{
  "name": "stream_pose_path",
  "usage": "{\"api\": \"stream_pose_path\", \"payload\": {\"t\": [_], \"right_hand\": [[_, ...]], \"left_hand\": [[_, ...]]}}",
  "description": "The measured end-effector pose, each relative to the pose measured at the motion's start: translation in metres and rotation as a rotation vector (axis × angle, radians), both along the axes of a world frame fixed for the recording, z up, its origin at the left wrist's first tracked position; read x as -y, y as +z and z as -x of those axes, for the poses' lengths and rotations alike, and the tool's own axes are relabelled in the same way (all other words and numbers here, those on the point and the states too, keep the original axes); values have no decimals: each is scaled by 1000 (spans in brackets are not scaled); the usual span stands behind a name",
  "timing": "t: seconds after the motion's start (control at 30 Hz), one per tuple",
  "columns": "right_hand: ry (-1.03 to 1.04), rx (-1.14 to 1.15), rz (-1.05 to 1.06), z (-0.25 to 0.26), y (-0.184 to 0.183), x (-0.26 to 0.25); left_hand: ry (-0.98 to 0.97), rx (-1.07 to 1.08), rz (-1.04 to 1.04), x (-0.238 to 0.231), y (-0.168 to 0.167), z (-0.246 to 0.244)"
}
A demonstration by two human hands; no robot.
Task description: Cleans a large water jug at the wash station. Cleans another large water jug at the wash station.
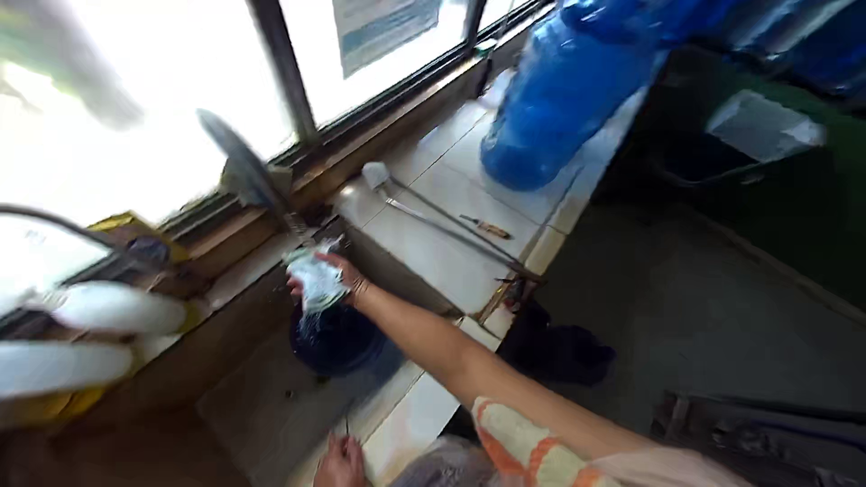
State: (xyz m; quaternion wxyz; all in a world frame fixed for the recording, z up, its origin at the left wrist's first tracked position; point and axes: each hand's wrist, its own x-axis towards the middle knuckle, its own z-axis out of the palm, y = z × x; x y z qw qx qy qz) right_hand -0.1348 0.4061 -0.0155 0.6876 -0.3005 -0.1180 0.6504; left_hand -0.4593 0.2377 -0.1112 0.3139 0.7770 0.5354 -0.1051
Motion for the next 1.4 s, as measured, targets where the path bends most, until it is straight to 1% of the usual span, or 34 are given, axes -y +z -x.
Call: {"api": "stream_pose_path", "payload": {"t": [0.03,0.07,0.1,0.13,0.17,0.23,0.27,0.3,0.33,0.37,0.43,0.53,0.57,0.6,0.67,0.7,0.77,0.8,0.87,0.93,0.97,1.0,1.03,1.1,1.2,1.3,1.4], "right_hand": [[4,82,35,3,1,-5],[3,187,96,7,2,-8],[20,324,184,15,6,-7],[53,527,259,20,8,-6],[111,785,309,24,8,-3],[292,1302,352,37,1,1],[379,1490,348,45,-5,2],[442,1626,369,54,-9,3],[477,1699,414,59,-11,5],[471,1713,466,62,-11,5],[382,1643,540,61,-7,4],[179,1360,607,54,0,15],[125,1214,600,51,1,23],[103,1023,572,47,3,34],[90,589,459,35,5,54],[65,451,436,31,6,62],[15,300,456,23,5,76],[-13,260,469,18,3,82],[-59,244,464,10,-4,95],[-117,198,447,4,-9,109],[-147,169,435,3,-10,115],[-175,148,412,2,-11,121],[-200,131,386,1,-10,125],[-231,91,334,2,-7,132],[-256,13,294,5,-3,138],[-237,-1,301,9,0,140],[-192,32,368,18,0,135]], "left_hand": [[31,38,61,-7,-6,5],[71,79,169,-17,-4,9],[136,172,272,-30,-2,13],[222,310,358,-46,-3,16],[317,438,425,-64,-4,16],[506,589,504,-107,2,11],[622,645,529,-131,9,5],[746,716,557,-155,15,-1],[854,809,596,-180,20,-7],[941,917,640,-206,24,-14],[1110,1143,714,-262,37,-29],[1372,1488,763,-341,57,-44],[1411,1609,766,-365,61,-46],[1421,1683,782,-385,65,-47],[1436,1711,849,-408,75,-52],[1460,1698,869,-411,80,-56],[1436,1665,852,-405,83,-61],[1361,1644,825,-397,83,-63],[1094,1641,737,-367,84,-68],[800,1695,616,-331,86,-71],[680,1726,554,-316,83,-73],[611,1742,485,-304,82,-77],[573,1738,412,-293,82,-84],[562,1706,259,-277,86,-100],[488,1714,122,-268,84,-114],[414,1721,53,-264,85,-118],[387,1726,52,-258,94,-115]]}}
